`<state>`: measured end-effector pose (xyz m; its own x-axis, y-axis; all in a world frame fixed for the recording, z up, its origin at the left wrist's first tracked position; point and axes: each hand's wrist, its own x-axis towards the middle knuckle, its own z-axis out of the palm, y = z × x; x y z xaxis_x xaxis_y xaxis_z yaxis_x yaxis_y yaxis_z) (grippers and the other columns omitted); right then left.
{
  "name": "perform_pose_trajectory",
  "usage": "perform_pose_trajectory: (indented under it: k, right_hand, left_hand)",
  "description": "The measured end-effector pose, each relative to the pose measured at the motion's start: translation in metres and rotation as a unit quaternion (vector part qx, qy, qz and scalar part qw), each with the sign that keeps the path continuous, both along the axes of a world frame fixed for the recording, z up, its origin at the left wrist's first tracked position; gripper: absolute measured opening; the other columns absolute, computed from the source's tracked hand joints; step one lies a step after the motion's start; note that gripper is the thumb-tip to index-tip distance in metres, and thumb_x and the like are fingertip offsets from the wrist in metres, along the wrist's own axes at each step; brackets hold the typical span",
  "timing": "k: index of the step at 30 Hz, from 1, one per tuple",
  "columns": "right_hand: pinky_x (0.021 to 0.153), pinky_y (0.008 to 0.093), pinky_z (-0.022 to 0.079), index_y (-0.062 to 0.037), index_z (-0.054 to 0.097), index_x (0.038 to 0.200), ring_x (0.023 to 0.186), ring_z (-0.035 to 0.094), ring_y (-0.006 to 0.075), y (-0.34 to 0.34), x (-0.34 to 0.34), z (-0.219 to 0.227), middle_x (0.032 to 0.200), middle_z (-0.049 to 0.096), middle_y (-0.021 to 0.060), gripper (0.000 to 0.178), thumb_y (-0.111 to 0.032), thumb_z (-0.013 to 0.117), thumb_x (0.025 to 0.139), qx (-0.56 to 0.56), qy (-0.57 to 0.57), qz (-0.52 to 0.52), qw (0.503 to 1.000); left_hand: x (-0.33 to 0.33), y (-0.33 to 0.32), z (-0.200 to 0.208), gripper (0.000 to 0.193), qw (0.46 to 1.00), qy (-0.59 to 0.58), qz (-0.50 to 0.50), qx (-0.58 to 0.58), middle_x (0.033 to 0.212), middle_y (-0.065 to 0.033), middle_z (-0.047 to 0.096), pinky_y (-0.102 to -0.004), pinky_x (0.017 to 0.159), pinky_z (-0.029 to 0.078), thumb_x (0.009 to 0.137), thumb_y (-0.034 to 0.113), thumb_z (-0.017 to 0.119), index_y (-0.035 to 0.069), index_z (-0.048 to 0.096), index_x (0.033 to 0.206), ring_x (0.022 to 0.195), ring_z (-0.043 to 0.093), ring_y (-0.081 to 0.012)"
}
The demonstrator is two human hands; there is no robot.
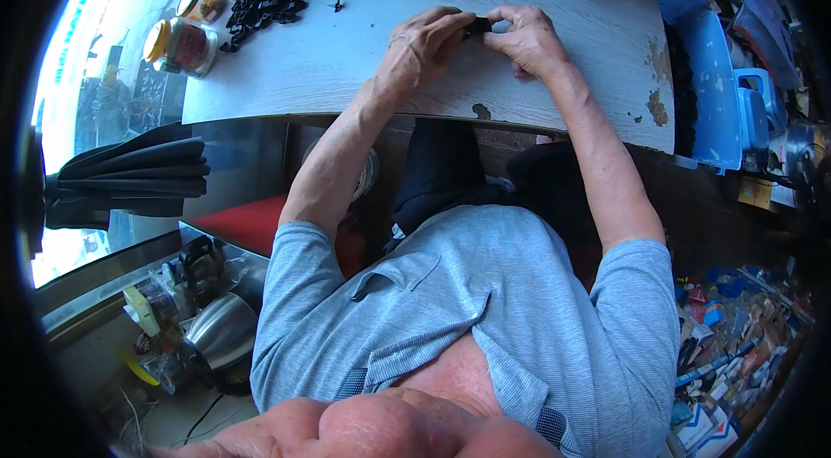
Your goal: Assembling small black plastic components at a workbench.
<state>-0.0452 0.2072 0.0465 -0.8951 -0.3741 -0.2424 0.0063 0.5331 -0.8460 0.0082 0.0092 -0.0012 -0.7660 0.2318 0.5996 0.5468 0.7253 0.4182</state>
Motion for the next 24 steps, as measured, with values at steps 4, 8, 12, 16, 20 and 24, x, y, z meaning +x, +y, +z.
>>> perform_pose_trajectory:
  k: [4, 8, 12, 16, 20, 24]
  right_hand:
    - [0.036, 0.0274, 0.032, -0.0072, 0.068, 0.118, 0.038, 0.041, 0.0086, -0.001, 0.002, -0.006, 0.054, 0.046, -0.0033, 0.029, -0.011, 0.071, 0.089, -0.018, 0.008, 0.001, 1.0]
    - [0.04, 0.0288, 0.041, -0.0066, 0.07, 0.119, 0.039, 0.049, 0.0107, 0.001, -0.004, -0.003, 0.054, 0.056, 0.0012, 0.033, -0.011, 0.072, 0.086, 0.013, -0.001, 0.022, 1.0]
    - [0.04, 0.0287, 0.04, -0.007, 0.071, 0.116, 0.039, 0.048, 0.0107, 0.003, -0.002, -0.005, 0.054, 0.055, 0.0009, 0.03, -0.013, 0.074, 0.086, 0.013, 0.002, 0.016, 1.0]
    - [0.039, 0.0276, 0.04, -0.0072, 0.071, 0.114, 0.039, 0.049, 0.011, -0.002, 0.001, -0.001, 0.054, 0.056, 0.0008, 0.029, -0.016, 0.076, 0.087, 0.028, 0.016, 0.013, 0.999]
    - [0.038, 0.0266, 0.041, -0.0026, 0.069, 0.113, 0.038, 0.049, 0.0111, -0.002, 0.006, -0.002, 0.054, 0.058, 0.0015, 0.034, -0.02, 0.079, 0.086, 0.006, 0.058, 0.008, 0.998]
    - [0.035, 0.026, 0.036, 0.0005, 0.067, 0.117, 0.036, 0.046, 0.0094, 0.002, 0.005, -0.007, 0.051, 0.051, -0.0016, 0.041, -0.022, 0.08, 0.085, -0.006, 0.073, -0.009, 0.997]
  left_hand:
    - [0.0, 0.0, -0.003, 0.036, 0.999, -0.014, 0.008, -0.044, 0.117, -0.0101, 0.069, -0.0396, 0.085, 0.058, 0.092, 0.005, 0.066, 0.014, 0.067, 0.127, 0.101, 0.07, -0.0303]
    - [0.01, 0.006, 0.003, 0.042, 0.991, -0.039, 0.021, -0.124, 0.129, -0.0081, 0.066, -0.0443, 0.1, 0.05, 0.092, 0.009, 0.068, 0.017, 0.065, 0.133, 0.12, 0.062, -0.0277]
    - [0.016, 0.009, 0.006, 0.041, 0.987, -0.059, 0.041, -0.145, 0.136, -0.0074, 0.063, -0.0475, 0.106, 0.043, 0.095, 0.013, 0.065, 0.019, 0.064, 0.135, 0.131, 0.055, -0.028]
    - [0.018, -0.001, 0.004, 0.044, 0.992, -0.021, 0.063, -0.109, 0.14, -0.0131, 0.059, -0.0496, 0.105, 0.045, 0.092, 0.014, 0.067, 0.017, 0.061, 0.136, 0.131, 0.053, -0.0347]
    - [0.009, -0.053, 0.005, 0.04, 0.946, 0.071, 0.313, -0.044, 0.137, -0.0165, 0.058, -0.0499, 0.103, 0.045, 0.088, 0.013, 0.066, 0.008, 0.064, 0.128, 0.13, 0.052, -0.0375]
    - [0.018, -0.095, 0.012, 0.035, 0.934, -0.128, 0.304, -0.135, 0.127, -0.0196, 0.061, -0.0482, 0.099, 0.047, 0.095, 0.024, 0.057, 0.001, 0.064, 0.12, 0.121, 0.056, -0.0378]
